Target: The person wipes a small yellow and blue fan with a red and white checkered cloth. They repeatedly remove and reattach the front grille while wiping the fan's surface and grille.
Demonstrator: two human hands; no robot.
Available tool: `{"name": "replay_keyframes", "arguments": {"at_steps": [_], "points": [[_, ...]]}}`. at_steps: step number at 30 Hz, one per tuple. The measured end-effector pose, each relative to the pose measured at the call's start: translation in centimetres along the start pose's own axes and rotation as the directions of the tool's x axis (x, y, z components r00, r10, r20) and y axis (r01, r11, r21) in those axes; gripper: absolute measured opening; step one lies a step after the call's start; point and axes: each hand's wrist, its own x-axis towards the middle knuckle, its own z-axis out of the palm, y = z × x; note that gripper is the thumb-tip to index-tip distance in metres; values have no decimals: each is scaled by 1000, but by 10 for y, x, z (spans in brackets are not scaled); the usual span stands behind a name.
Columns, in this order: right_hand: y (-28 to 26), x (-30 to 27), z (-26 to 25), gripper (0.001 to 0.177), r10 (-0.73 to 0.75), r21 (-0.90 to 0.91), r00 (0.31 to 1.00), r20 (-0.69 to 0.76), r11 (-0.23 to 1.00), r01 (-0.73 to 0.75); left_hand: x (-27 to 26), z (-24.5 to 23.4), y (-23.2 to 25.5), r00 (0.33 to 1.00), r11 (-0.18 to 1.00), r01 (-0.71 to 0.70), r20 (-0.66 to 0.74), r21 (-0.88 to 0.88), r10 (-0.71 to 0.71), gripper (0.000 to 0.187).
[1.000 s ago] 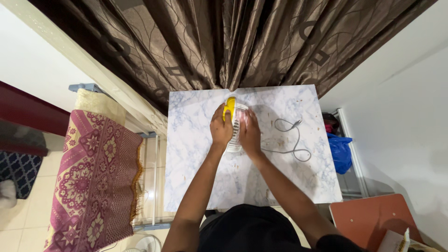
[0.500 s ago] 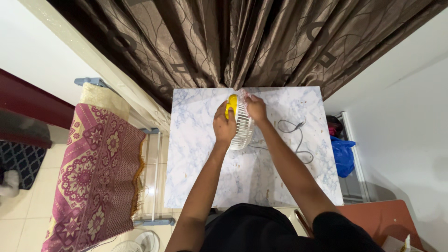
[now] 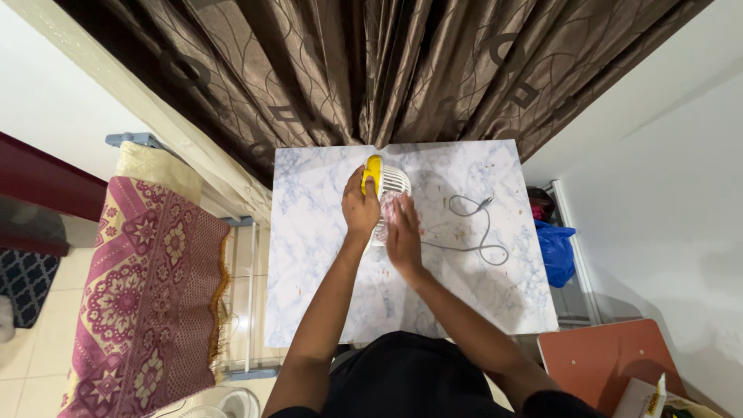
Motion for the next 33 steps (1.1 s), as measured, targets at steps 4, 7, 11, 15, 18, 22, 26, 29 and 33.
{"name": "replay_keyframes", "arguments": {"at_steps": [4, 7, 11, 15, 18, 22, 26, 29, 33], "points": [[24, 40, 7, 40, 71, 15, 997, -40, 997, -70, 3, -1, -2, 1000, 1000, 10, 8, -1, -10, 40], [48, 67, 10, 35, 119, 95, 989, -90, 989, -110, 2, 1, -3, 1000, 1000, 11, 0, 4, -11, 42], [101, 109, 32, 35, 521, 223, 851, 59, 825, -520, -1, -3, 8, 998, 998, 64, -7, 8, -64, 52], [152, 97, 46, 30, 557, 704, 808, 195, 494, -510, -3, -9, 24, 999, 996, 35, -21, 76, -34, 67], [149, 61, 52, 33, 395, 815, 918, 24, 524, -246, -2, -11, 30, 997, 993, 62, -45, 97, -58, 68], [109, 8, 44, 28, 613, 604, 789, -42, 644, -469, -3, -8, 28, 991, 980, 123, -63, 155, -114, 62], [47, -19, 18, 26, 531, 437, 843, -82, 780, -448, 0, -9, 22, 996, 993, 70, -57, 99, -65, 63], [14, -19, 5, 37, 402, 362, 908, -119, 869, -337, -2, -14, 15, 980, 980, 199, -20, 30, -198, 68], [-6, 1, 1, 50, 167, 293, 973, -160, 949, -115, 1, -18, -11, 952, 951, 290, -73, -111, -299, 65]]}}
